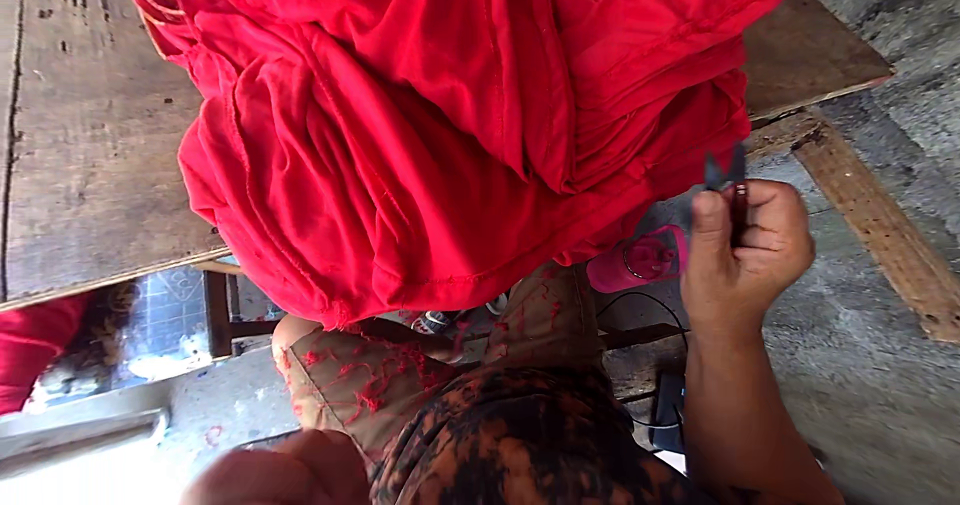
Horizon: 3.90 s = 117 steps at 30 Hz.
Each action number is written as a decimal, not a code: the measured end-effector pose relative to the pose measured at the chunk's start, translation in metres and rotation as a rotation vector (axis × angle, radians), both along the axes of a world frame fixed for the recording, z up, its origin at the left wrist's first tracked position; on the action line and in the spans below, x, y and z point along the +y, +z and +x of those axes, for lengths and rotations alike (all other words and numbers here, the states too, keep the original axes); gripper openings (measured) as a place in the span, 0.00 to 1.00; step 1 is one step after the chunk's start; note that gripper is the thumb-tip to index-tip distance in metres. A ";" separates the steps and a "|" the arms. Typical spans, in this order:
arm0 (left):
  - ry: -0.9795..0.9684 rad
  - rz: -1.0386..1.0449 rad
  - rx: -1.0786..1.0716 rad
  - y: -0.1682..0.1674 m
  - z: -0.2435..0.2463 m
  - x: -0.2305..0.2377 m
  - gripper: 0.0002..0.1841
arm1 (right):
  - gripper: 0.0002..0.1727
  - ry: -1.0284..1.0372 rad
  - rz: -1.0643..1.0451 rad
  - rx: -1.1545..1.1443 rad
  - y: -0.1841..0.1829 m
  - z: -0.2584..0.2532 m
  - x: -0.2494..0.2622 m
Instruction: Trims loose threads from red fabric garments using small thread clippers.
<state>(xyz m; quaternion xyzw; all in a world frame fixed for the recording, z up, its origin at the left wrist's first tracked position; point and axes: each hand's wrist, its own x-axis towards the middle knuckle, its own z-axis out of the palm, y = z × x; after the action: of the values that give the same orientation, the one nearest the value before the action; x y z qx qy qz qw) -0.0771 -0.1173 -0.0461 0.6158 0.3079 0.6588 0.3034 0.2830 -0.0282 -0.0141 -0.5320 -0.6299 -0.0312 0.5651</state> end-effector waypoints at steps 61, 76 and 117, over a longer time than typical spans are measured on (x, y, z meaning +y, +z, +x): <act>-0.189 -0.382 -0.355 0.043 0.062 0.092 0.07 | 0.06 0.882 -0.216 0.237 0.050 -0.123 0.100; -0.363 -0.259 -0.453 0.038 0.074 0.086 0.12 | 0.13 0.822 -0.247 0.144 0.060 -0.114 0.079; 0.154 0.104 0.091 0.027 0.079 0.073 0.05 | 0.15 0.319 -0.126 -0.366 0.044 -0.106 -0.021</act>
<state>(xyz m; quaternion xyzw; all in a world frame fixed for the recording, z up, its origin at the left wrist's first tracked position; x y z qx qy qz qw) 0.0017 -0.0446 -0.0187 0.6346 0.3332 0.6665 0.2050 0.1765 -0.0493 0.0295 -0.4457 -0.7983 0.0019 0.4051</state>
